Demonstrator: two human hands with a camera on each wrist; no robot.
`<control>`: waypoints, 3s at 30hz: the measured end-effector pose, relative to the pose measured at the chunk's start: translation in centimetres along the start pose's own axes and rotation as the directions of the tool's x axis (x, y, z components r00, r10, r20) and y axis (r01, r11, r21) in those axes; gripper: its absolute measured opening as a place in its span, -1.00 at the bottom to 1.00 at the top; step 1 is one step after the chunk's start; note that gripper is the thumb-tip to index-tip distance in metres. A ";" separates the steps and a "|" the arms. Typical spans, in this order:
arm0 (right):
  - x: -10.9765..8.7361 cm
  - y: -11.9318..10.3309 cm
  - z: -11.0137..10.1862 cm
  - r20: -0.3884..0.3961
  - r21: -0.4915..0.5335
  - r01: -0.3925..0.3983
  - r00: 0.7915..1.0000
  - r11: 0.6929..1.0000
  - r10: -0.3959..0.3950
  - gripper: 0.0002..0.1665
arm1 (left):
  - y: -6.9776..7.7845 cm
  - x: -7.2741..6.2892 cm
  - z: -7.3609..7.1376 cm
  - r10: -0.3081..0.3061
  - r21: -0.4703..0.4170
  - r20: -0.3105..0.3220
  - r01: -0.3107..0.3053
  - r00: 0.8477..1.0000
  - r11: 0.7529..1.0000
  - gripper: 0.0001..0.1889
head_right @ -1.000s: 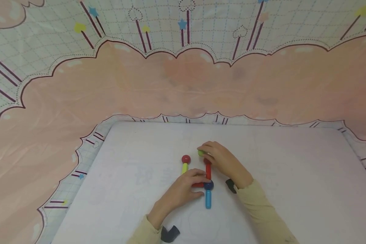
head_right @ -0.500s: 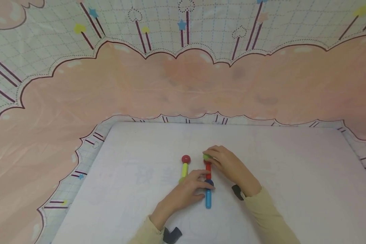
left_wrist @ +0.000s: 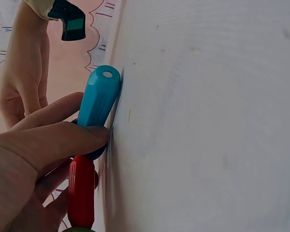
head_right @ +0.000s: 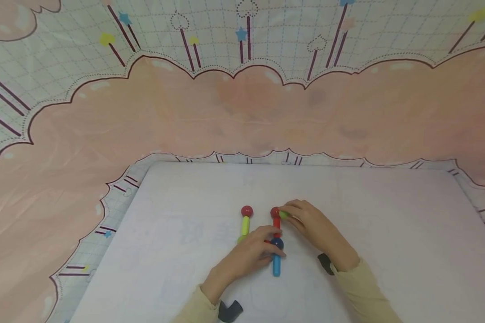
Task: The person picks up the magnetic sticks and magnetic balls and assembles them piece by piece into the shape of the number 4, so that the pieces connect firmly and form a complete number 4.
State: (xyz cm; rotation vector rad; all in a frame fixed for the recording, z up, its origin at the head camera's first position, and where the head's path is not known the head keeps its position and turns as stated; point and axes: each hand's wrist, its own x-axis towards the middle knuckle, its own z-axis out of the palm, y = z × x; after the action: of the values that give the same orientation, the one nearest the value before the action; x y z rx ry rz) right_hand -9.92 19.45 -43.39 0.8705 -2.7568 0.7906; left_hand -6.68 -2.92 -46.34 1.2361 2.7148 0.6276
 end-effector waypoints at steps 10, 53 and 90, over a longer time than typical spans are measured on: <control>-0.8 -0.1 0.0 -0.011 -0.013 0.013 1.000 1.000 -0.013 -0.54 | 0.1 -0.1 -0.1 -0.025 -0.008 0.005 0.025 1.000 1.000 -0.73; -5.0 -2.3 -0.6 0.125 0.117 -0.009 0.992 0.993 -0.006 -0.62 | -0.3 0.3 -0.4 0.013 0.012 -0.027 -0.013 1.000 1.000 -0.71; -6.6 -4.5 0.7 0.441 0.344 -0.169 0.897 0.924 0.000 -0.70 | -0.7 0.2 -0.1 0.010 -0.030 -0.038 -0.011 0.999 0.999 -0.74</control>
State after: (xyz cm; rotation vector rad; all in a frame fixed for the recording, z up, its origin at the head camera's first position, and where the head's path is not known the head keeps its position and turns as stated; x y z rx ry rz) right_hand -1.93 19.27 -43.90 1.1172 -3.0969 1.3212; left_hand -7.29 -3.18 -46.53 1.2449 2.7206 0.6973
